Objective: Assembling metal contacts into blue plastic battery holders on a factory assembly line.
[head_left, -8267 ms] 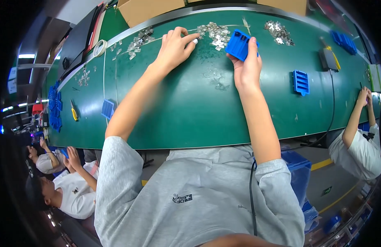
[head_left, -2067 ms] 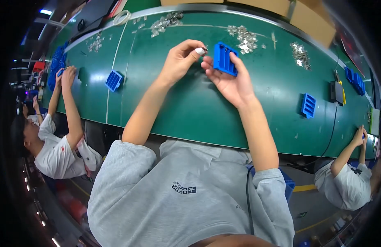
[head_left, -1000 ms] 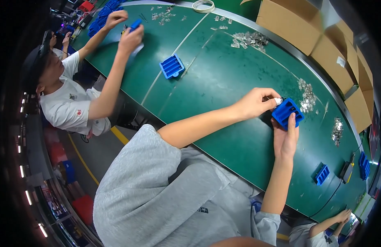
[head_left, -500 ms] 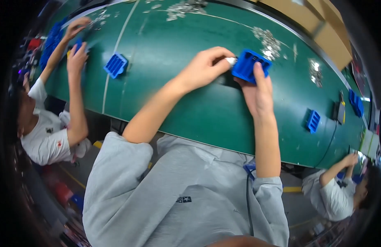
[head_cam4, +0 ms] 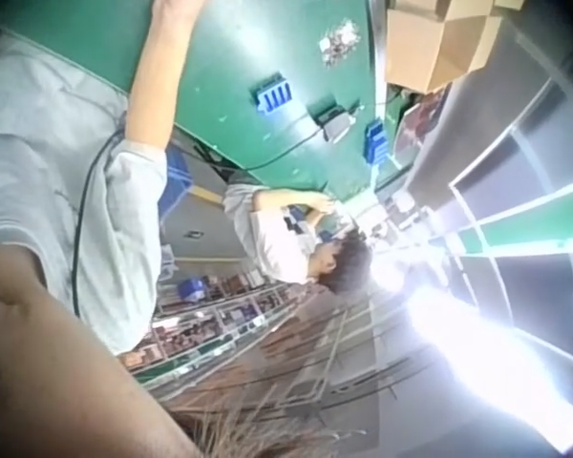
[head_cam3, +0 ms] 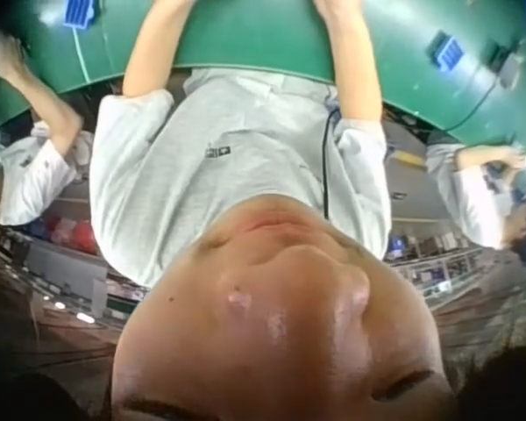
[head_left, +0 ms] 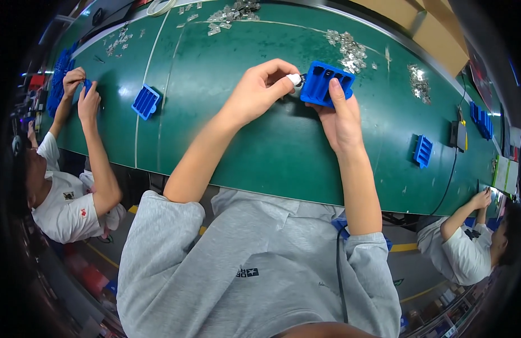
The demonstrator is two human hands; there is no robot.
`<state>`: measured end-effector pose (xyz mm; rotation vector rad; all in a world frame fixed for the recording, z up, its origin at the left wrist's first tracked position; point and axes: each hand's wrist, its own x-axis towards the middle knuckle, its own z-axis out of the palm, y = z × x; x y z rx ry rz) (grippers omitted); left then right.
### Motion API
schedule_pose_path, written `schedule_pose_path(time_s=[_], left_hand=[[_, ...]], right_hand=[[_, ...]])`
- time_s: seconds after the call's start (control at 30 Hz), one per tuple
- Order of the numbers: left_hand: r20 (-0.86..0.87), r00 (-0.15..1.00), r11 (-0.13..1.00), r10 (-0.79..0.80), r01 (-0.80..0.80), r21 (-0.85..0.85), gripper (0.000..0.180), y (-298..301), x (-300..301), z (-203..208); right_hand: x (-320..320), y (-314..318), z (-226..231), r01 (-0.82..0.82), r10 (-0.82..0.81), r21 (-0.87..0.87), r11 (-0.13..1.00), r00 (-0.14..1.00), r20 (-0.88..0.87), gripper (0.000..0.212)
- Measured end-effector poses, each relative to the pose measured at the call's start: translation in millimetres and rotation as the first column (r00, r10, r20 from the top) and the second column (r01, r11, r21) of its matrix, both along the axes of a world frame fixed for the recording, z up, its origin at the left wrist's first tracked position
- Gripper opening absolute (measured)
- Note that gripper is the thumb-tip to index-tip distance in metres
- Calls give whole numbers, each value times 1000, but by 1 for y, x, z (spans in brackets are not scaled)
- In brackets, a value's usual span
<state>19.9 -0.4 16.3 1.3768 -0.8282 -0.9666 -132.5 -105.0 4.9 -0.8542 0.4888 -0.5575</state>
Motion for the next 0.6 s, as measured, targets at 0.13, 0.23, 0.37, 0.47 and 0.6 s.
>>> schedule_pose_path(time_s=[0.13, 0.23, 0.37, 0.47, 0.6], left_hand=[[-4, 1000, 1000, 7, -7, -9, 17, 0, 3, -1], [26, 1000, 1000, 13, -13, -3, 17, 0, 6, -1], [29, 999, 1000, -23, 22, 19, 16, 0, 9, -3], [93, 994, 998, 51, -48, -30, 15, 0, 9, -3], [301, 922, 956, 243, -176, -233, 12, -4, 13, -9]], right_hand=[[0, 0, 2, -34, 32, -70, 997, 999, -28, 43], [1, 0, 2, -35, 32, -82, 996, 998, -46, 43], [2, 2, 7, -29, 24, -108, 994, 999, -43, 42], [0, -1, 1, -39, 35, -63, 997, 998, -58, 45], [2, 1, 1, -75, 77, 62, 995, 997, -31, 48]])
